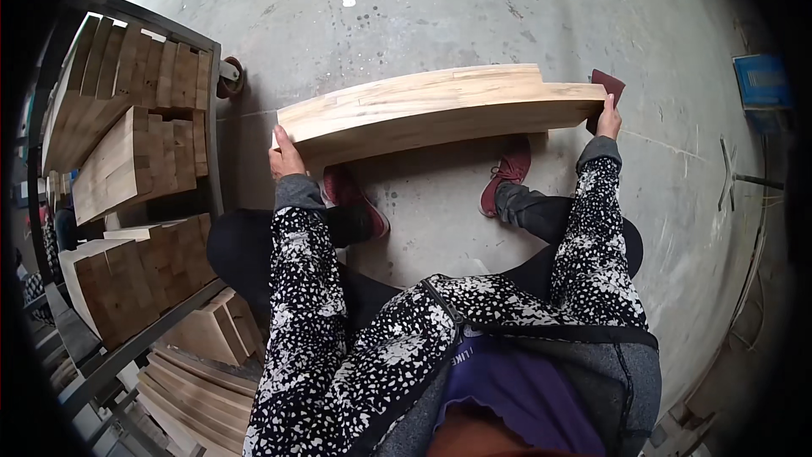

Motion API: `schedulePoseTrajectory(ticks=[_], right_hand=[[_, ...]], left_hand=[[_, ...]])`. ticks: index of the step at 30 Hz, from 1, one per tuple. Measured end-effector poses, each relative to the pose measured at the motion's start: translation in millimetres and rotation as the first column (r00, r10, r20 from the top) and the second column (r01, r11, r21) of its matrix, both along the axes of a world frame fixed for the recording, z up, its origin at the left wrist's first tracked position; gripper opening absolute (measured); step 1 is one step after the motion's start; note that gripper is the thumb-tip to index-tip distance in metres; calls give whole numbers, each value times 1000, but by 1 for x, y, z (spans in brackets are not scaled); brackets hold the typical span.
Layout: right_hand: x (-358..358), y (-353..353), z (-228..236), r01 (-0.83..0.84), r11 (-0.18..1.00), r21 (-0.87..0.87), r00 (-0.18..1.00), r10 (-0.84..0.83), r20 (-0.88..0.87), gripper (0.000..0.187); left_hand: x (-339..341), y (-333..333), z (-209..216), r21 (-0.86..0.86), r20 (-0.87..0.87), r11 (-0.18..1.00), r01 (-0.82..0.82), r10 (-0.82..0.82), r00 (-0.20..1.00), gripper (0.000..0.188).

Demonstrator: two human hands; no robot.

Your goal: Sanding a wooden block using a piece of sandpaper.

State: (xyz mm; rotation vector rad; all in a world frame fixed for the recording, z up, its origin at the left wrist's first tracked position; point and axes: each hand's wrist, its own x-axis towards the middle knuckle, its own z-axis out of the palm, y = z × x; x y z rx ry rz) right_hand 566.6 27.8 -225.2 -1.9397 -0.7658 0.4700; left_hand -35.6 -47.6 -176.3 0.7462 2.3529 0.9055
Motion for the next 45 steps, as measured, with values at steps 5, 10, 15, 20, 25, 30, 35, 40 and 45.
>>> schedulePoseTrajectory(ticks=[5,10,15,20,25,30,35,40,45], right_hand=[[-24,10,14,115,911,-397,940,30,340,55],[-32,21,0,114,927,-359,923,34,382,52],[-69,24,-18,-75,992,-97,919,106,379,39],[-176,-3,-57,-258,861,-438,528,505,682,56],[-363,-48,-30,-690,599,-405,304,749,589,63],[-421,-63,-34,-929,299,-217,145,836,530,66],[-287,-14,-39,-720,528,-451,181,770,611,67],[-55,8,-44,-173,690,-703,595,642,484,49],[-153,15,-47,-80,749,-658,575,574,583,57]], left_hand=[[-2,7,3,-187,-87,981,46,-63,994,86],[-3,21,-34,-126,-127,991,52,-68,990,88],[0,31,-45,-255,-31,960,114,-126,992,87],[3,39,-56,-290,7,942,170,-175,984,82],[0,47,-49,-35,-88,986,162,-164,982,73],[19,87,89,324,-99,854,408,-398,912,57],[21,91,167,457,-118,757,467,-470,875,57],[15,85,187,527,-200,674,518,-494,846,59],[7,84,192,545,-224,647,533,-500,836,61]])
